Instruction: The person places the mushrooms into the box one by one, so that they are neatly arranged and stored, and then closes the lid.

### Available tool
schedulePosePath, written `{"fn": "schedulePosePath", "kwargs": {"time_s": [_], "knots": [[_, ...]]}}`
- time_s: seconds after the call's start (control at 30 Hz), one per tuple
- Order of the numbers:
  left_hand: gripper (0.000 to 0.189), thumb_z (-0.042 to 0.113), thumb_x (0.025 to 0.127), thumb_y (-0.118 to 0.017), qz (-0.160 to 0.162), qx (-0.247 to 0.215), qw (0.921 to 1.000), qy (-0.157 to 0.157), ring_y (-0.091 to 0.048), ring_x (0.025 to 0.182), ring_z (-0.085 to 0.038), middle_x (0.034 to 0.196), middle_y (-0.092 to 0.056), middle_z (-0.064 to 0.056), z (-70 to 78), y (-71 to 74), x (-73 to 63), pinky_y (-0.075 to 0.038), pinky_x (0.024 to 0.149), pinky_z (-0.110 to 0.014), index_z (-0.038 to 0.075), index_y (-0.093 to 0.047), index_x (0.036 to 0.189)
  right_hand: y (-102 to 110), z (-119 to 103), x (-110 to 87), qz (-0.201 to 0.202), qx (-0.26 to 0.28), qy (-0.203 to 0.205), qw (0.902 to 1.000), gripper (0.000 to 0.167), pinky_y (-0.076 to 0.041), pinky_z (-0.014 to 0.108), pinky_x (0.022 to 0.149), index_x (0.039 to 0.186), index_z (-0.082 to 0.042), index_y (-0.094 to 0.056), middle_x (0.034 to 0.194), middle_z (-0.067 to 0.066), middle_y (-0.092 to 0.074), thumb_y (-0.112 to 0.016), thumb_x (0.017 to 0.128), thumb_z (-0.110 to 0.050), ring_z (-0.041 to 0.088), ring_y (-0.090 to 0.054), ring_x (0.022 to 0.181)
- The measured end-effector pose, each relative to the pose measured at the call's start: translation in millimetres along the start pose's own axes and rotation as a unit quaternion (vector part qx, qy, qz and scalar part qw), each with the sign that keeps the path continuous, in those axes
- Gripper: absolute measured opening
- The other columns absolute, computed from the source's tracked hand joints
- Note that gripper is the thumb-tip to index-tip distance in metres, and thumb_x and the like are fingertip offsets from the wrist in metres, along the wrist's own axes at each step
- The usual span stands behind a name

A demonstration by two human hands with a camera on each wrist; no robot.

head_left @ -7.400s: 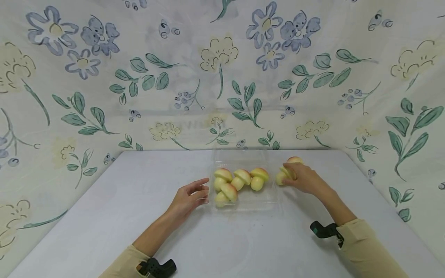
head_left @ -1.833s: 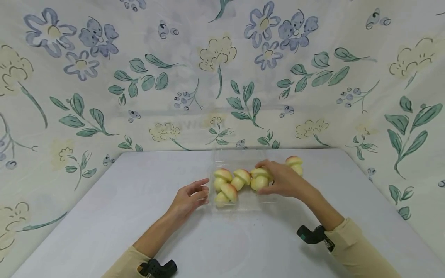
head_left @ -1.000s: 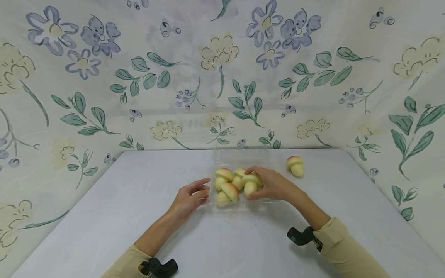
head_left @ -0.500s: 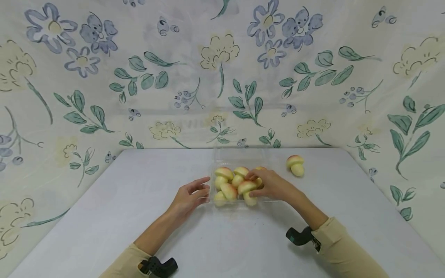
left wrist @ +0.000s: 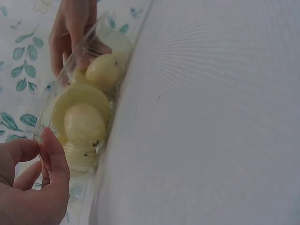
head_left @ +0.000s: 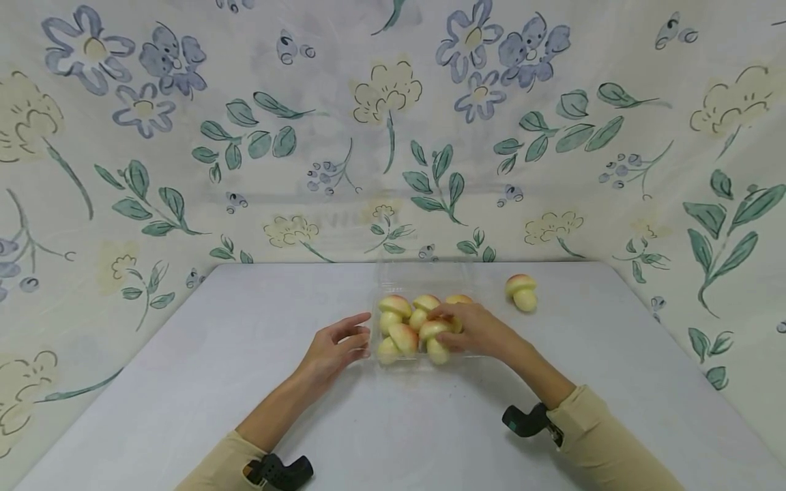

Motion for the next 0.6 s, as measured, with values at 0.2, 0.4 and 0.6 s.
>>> {"fn": "schedulePosePath", "kwargs": {"time_s": [0.2,0.4,0.6], "knots": [[0.053,0.000,0.093,-0.060,0.010,0.004,0.9999,0.000,-0.057,0.083,-0.009,0.103,-0.054,-0.002,-1.3,0.0,-1.2,-0.057,0.076,-0.020,-0.004,-0.044,0.144,-2,1,-1.4,0.002,0.017,-0.002,0.9999,0.030,-0.050,0.031,0.083,0.117,-0.008,-0.064,0.103,0.007,-0.068,-0.070,0.088,-0.015,0.019,-0.058,0.095],[0.053,-0.001,0.094,-0.058,0.008,0.000,0.9999,-0.008,-0.056,0.082,-0.009,0.102,-0.054,-0.001,-3.2,-2.1,-2.7,-0.056,0.075,-0.020,-0.005,-0.042,0.144,-7,3,-3.1,-0.008,0.039,-0.015,0.9991,0.031,-0.052,0.034,0.084,0.118,-0.007,-0.061,0.110,0.012,-0.068,-0.070,0.088,-0.013,0.022,-0.062,0.101],[0.053,-0.002,0.093,-0.058,0.011,-0.004,0.9999,-0.012,-0.055,0.081,-0.008,0.102,-0.054,-0.001,-5.4,-2.6,-3.2,-0.056,0.075,-0.019,-0.005,-0.042,0.144,-12,4,-4.8,-0.024,0.066,-0.047,0.9964,0.036,-0.051,0.030,0.083,0.122,-0.008,-0.057,0.117,0.013,-0.068,-0.071,0.089,-0.015,0.021,-0.062,0.105]]}}
Point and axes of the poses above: each hand's wrist, its own x-axis towards the middle knuckle, its own y-axis out of the back of the hand, z = x × y, the point moved 9 cm from there along x, towards the middle knuckle
